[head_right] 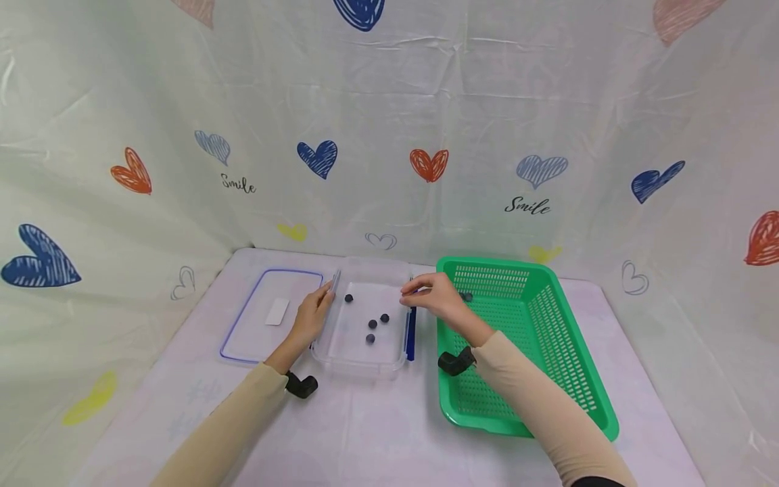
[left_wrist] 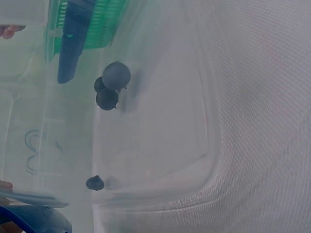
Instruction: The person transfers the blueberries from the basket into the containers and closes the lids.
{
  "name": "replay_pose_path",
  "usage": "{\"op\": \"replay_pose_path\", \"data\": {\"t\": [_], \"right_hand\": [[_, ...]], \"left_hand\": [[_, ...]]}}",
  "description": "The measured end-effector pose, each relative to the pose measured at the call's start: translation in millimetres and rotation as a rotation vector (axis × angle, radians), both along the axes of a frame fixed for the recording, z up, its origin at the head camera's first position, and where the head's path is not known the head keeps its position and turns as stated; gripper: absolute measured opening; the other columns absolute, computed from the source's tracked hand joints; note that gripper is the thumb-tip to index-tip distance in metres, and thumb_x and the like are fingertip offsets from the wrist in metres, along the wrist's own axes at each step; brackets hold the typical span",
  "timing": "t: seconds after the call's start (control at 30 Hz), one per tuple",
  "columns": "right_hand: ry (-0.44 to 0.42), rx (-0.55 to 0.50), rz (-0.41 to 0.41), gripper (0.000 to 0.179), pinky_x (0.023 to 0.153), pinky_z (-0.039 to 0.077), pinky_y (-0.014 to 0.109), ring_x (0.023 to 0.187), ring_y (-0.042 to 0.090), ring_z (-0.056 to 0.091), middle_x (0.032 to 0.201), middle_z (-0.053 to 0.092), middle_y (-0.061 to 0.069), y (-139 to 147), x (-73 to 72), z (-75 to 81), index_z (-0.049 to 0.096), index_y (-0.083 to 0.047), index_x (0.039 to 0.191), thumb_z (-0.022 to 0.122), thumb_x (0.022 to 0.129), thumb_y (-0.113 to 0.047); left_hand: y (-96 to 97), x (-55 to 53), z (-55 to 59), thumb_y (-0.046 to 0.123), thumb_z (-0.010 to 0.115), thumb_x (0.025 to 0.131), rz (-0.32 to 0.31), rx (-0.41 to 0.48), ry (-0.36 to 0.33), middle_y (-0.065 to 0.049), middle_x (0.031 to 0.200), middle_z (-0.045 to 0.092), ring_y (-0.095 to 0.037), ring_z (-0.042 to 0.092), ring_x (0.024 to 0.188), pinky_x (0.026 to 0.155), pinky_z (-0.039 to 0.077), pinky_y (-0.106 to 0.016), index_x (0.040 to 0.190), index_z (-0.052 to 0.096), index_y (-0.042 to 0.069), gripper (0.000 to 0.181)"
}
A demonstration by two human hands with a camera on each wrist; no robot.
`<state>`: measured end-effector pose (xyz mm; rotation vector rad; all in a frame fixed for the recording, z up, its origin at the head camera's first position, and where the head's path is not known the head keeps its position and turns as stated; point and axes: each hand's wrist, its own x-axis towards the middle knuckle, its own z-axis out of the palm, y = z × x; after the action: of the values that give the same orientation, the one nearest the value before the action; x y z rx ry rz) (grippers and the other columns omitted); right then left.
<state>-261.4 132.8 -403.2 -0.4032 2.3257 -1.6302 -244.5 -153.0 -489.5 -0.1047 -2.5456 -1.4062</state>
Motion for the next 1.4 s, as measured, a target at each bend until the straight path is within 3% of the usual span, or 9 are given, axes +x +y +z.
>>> {"op": "replay_pose_path", "data": {"t": [0.23, 0.43, 0.63, 0.83, 1.13, 1.23, 1.4], "right_hand": [[0.003, -0.038, -0.052, 0.033, 0.096, 0.048, 0.047, 0.094, 0.019, 0.069, 0.114, 0.067, 0.017, 15.9, -3.1, 5.2, 0.068, 0.01, 0.114, 0.076, 0.088, -0.009], [0.038, -0.053, -0.096, 0.026, 0.097, 0.047, 0.051, 0.093, 0.024, 0.069, 0.111, 0.069, 0.017, 30.0, -5.1, 8.0, 0.071, 0.004, 0.11, 0.076, 0.089, -0.01], [0.034, -0.036, -0.137, 0.033, 0.098, 0.046, 0.052, 0.093, 0.023, 0.068, 0.11, 0.07, 0.014, 45.6, -8.4, 2.9, 0.068, 0.007, 0.115, 0.075, 0.091, -0.014], [0.036, -0.05, -0.162, 0.041, 0.094, 0.049, 0.046, 0.1, 0.034, 0.066, 0.115, 0.066, 0.018, 59.8, -12.0, -4.6, 0.062, 0.014, 0.121, 0.072, 0.094, -0.015], [0.035, -0.061, -0.197, 0.04, 0.085, 0.053, 0.03, 0.09, 0.01, 0.065, 0.129, 0.056, 0.027, 70.8, -15.1, -17.4, 0.06, 0.017, 0.121, 0.07, 0.095, -0.011], [0.03, -0.049, -0.214, 0.039, 0.091, 0.052, 0.039, 0.091, 0.013, 0.066, 0.128, 0.058, 0.027, 74.0, -16.3, -23.5, 0.061, 0.016, 0.121, 0.07, 0.095, -0.011], [0.037, 0.012, -0.242, 0.036, 0.099, 0.044, 0.055, 0.098, 0.031, 0.067, 0.118, 0.066, 0.022, 78.5, -18.4, -36.4, 0.063, 0.014, 0.119, 0.071, 0.094, -0.011]], "left_hand": [[0.1, 0.2, -0.1, 0.013, 0.047, 0.107, 0.002, 0.0, 0.0, -0.016, 0.087, 0.055, -0.024, 0.045, 0.075, 0.069, 0.039, -0.037, 0.141, 0.049, -0.011, 0.042], [-0.3, 0.9, 0.0, 0.013, 0.047, 0.107, -0.003, 0.003, 0.006, -0.016, 0.087, 0.055, -0.024, 0.044, 0.075, 0.069, 0.039, -0.037, 0.141, 0.048, -0.011, 0.042], [-0.5, 2.2, -4.7, 0.014, 0.046, 0.107, -0.01, 0.012, -0.006, -0.015, 0.088, 0.054, -0.024, 0.043, 0.076, 0.068, 0.038, -0.036, 0.141, 0.047, -0.011, 0.042], [-1.2, 2.3, -4.8, 0.014, 0.047, 0.107, -0.009, 0.013, -0.004, -0.016, 0.088, 0.054, -0.024, 0.043, 0.076, 0.068, 0.038, -0.037, 0.142, 0.047, -0.01, 0.042], [-1.2, -1.1, -4.7, 0.014, 0.047, 0.107, -0.011, 0.003, 0.011, -0.016, 0.088, 0.055, -0.025, 0.044, 0.076, 0.069, 0.039, -0.038, 0.141, 0.048, -0.011, 0.042], [-1.5, -1.0, -5.0, 0.014, 0.047, 0.107, -0.012, 0.003, 0.008, -0.016, 0.089, 0.055, -0.025, 0.045, 0.077, 0.07, 0.039, -0.038, 0.141, 0.048, -0.01, 0.042], [-2.4, -1.0, -4.2, 0.014, 0.046, 0.107, -0.025, 0.005, 0.019, -0.013, 0.084, 0.052, -0.024, 0.043, 0.075, 0.069, 0.038, -0.037, 0.141, 0.048, -0.011, 0.042]]}}
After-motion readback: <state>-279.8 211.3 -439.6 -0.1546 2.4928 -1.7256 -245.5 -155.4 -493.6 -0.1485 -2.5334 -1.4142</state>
